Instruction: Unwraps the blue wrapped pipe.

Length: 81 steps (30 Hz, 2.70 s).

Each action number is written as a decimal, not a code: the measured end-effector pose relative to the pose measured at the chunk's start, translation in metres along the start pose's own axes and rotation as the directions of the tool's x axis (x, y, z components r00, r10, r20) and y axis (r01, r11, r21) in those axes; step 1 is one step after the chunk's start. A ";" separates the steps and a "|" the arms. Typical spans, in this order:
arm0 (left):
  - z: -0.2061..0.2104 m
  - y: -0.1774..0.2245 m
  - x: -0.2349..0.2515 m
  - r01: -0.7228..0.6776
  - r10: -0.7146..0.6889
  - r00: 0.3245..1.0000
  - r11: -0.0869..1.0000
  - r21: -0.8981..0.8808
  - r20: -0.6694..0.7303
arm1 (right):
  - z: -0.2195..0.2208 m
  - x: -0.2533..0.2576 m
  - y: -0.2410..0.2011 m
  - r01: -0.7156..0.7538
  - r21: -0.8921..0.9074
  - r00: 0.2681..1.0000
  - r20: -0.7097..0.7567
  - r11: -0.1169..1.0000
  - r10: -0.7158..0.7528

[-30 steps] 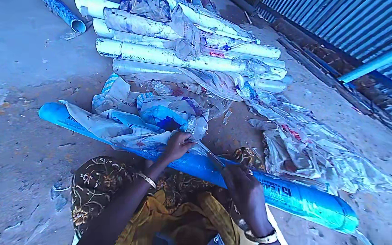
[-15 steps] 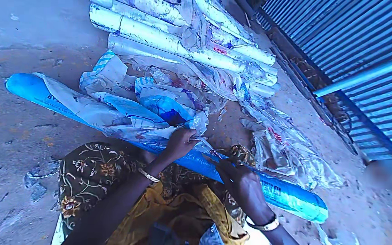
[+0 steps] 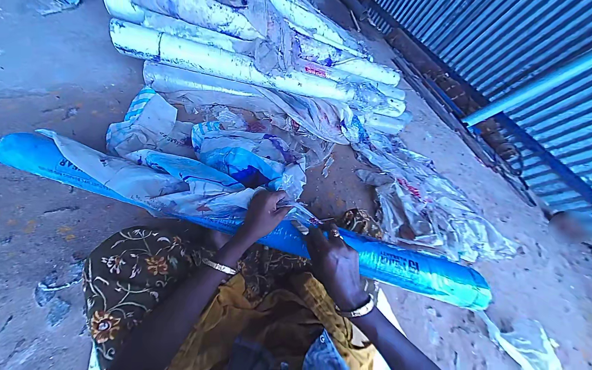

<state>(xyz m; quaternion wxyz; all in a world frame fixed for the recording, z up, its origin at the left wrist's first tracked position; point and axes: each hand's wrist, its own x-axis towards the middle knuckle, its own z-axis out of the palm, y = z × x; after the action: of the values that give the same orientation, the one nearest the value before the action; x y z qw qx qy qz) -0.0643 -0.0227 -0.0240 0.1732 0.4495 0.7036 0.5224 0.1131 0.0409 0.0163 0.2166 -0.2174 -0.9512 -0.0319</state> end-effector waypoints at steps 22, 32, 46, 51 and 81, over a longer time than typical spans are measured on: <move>0.008 0.000 -0.004 -0.028 0.032 0.995 0.999 0.041 -0.096 | -0.034 0.010 0.022 -0.036 0.015 0.973 0.230 0.999 0.032; 0.008 -0.001 -0.006 -0.076 0.080 0.992 0.996 0.044 -0.101 | -0.019 0.039 -0.001 -0.086 -0.071 0.916 0.387 0.994 0.107; 0.008 0.001 -0.004 -0.069 0.078 0.992 0.994 0.088 -0.103 | -0.029 0.036 0.014 -0.135 -0.099 0.929 0.333 0.986 0.161; 0.008 0.001 -0.004 -0.067 0.077 0.993 0.992 0.106 -0.088 | -0.041 0.025 0.025 -0.146 -0.129 0.944 0.278 0.981 0.177; 0.011 -0.002 -0.015 -0.018 0.035 0.955 0.998 0.063 -0.293 | -0.038 -0.004 0.091 -0.432 0.374 0.897 0.080 0.821 0.435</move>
<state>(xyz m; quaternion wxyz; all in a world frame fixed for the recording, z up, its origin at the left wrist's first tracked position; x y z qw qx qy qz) -0.0489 -0.0286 -0.0335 0.0463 0.3812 0.7308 0.5644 0.1706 0.1157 0.0458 0.2607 -0.3810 -0.8634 0.2033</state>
